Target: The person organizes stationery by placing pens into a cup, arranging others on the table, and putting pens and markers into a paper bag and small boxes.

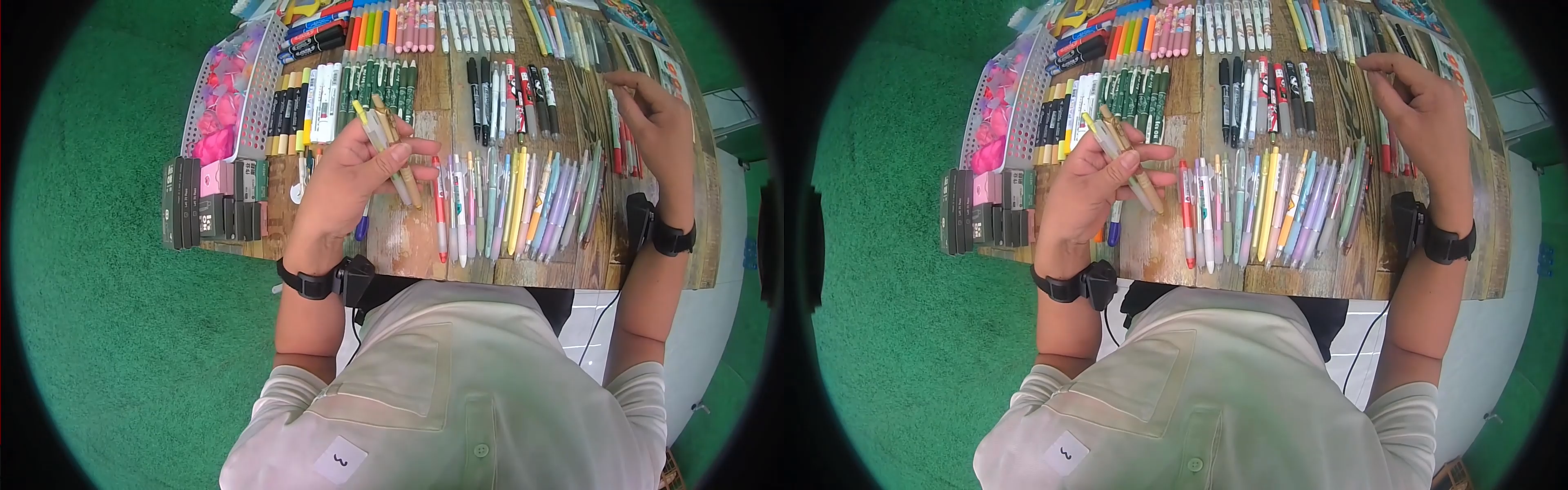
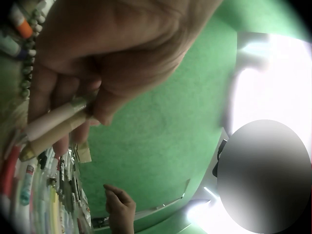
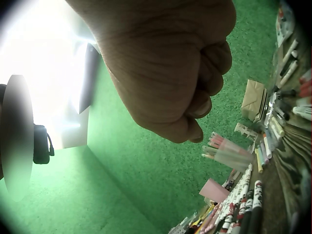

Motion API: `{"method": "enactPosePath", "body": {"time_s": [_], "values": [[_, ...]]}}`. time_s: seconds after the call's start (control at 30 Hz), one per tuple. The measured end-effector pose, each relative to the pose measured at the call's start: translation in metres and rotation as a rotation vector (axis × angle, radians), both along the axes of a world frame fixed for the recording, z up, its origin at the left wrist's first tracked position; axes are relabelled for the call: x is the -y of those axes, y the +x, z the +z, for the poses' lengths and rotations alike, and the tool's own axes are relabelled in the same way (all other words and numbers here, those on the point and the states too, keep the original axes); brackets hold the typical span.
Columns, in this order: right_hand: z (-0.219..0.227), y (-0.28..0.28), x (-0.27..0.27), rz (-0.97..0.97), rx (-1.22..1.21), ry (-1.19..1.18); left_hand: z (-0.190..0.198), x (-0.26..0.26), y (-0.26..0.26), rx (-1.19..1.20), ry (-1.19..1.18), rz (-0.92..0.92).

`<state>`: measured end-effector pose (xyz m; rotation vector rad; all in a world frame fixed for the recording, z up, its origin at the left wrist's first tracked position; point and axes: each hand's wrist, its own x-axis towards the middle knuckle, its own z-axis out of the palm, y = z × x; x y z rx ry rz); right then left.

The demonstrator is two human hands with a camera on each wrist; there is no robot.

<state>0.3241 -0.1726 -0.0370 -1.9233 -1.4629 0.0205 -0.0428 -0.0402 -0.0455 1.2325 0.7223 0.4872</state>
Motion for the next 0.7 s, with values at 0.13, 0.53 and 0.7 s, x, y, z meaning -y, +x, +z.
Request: {"method": "enactPosePath", "body": {"time_s": [0.13,0.53,0.7], "values": [[-0.001,-0.001,-0.001,-0.001,-0.019,0.042,-0.005,-0.001,0.001,-0.021,0.043,0.017],[0.004,-0.001,0.000,0.003,-0.022,0.090,0.030,-0.022,0.025,0.078,0.219,-0.020],[0.008,-0.002,0.001,0.017,-0.009,0.112,0.091,-0.074,0.089,0.217,0.376,0.008]]}}
